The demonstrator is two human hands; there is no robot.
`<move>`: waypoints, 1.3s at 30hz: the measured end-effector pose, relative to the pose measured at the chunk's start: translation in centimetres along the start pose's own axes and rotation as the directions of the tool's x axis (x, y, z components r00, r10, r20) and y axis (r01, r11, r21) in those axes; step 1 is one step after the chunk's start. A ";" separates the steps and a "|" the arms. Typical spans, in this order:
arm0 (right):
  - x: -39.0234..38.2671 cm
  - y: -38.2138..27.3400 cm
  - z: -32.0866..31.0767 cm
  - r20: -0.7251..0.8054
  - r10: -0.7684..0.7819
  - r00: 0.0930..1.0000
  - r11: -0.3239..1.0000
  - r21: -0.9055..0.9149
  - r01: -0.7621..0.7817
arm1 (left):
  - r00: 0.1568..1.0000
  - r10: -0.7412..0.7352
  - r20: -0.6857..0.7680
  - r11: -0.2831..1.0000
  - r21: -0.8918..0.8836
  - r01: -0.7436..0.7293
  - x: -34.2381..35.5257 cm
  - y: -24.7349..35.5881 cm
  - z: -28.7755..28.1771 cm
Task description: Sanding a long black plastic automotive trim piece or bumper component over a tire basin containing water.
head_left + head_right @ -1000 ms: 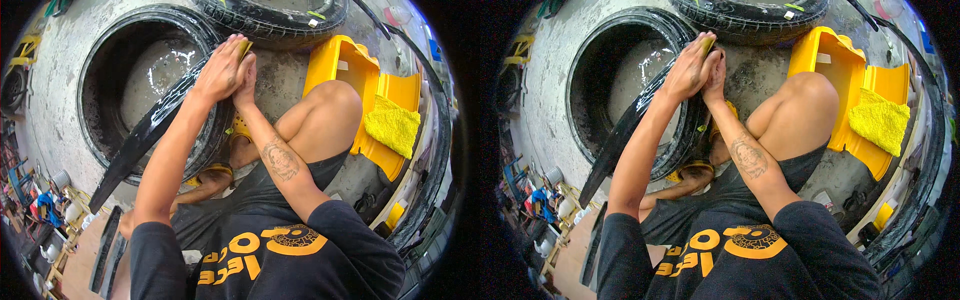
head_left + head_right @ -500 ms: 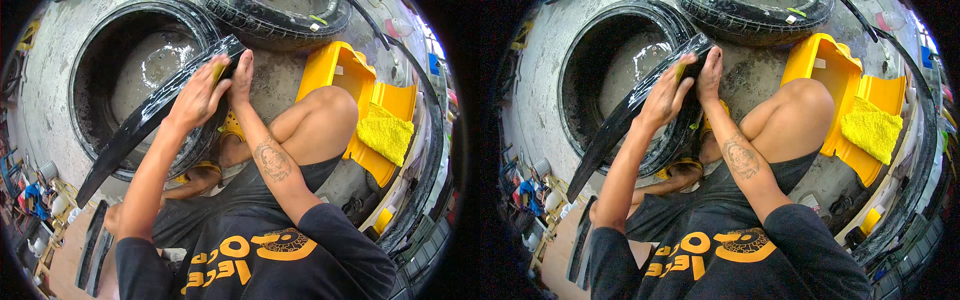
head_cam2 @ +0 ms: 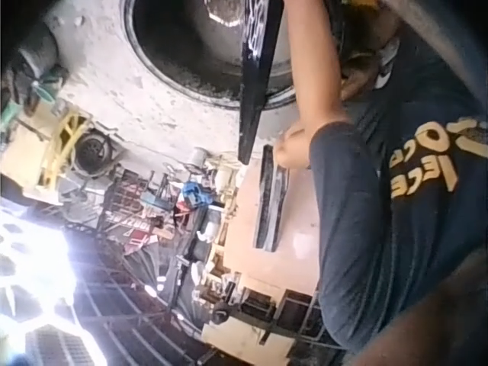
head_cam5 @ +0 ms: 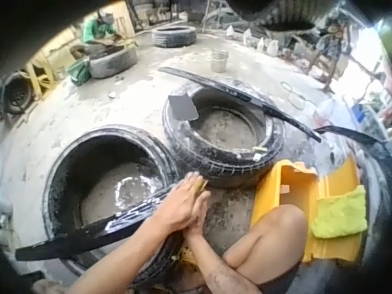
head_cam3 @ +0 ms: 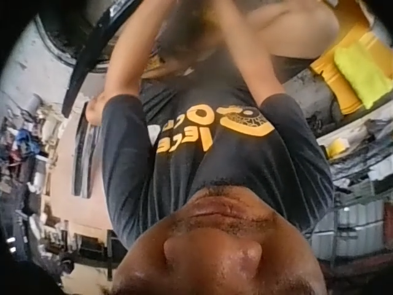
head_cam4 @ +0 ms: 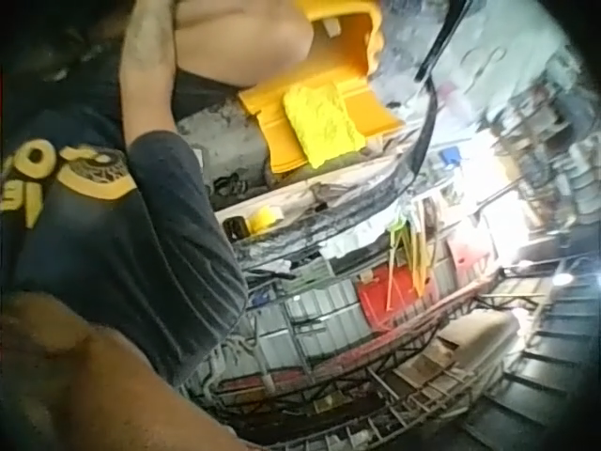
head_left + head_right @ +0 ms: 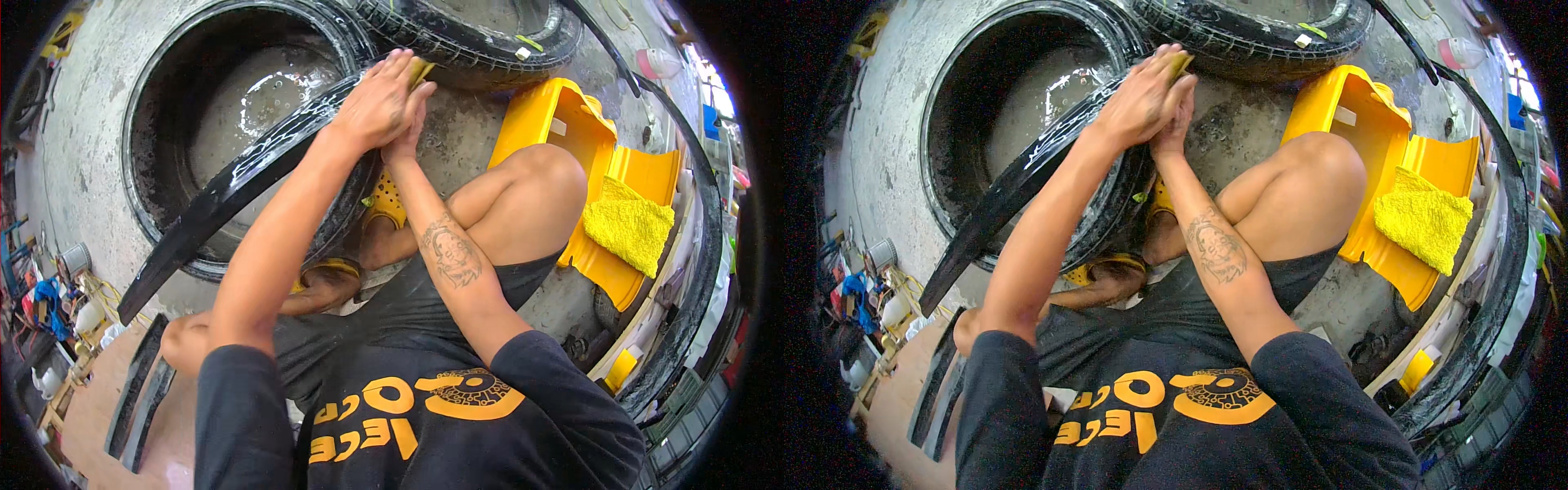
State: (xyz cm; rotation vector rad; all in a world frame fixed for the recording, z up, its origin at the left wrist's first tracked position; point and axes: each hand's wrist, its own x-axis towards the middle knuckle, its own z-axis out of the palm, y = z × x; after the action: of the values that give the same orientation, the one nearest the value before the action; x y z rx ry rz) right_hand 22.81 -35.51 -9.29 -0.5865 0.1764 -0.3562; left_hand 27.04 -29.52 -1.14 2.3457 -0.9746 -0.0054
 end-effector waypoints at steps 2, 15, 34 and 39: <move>0.0 -0.4 -1.0 -0.038 -0.032 0.999 0.997 -0.078 0.029 | 1.000 0.003 -0.004 1.000 -0.002 -0.003 0.1 0.7 0.6; -0.2 -1.9 0.0 -0.217 -0.105 0.971 0.745 -0.663 -0.068 | 0.990 -0.136 -0.033 0.991 -0.003 0.136 -6.8 0.6 -1.8; -0.3 -1.2 0.3 -0.215 -0.162 0.963 0.775 -0.632 -0.010 | 0.992 -0.007 -0.123 0.993 -0.122 -0.008 -3.1 -0.7 -0.7; 0.1 -1.4 1.3 -0.226 -0.236 0.945 0.685 -0.729 -0.003 | 0.986 -0.116 -0.120 0.992 -0.060 0.110 -7.6 -0.7 -2.5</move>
State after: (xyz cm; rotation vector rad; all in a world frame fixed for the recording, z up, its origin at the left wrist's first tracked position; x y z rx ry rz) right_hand 22.88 -35.96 -7.40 -1.3441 0.6018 -0.5061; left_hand 22.48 -22.95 -1.04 2.3193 -0.7717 0.0674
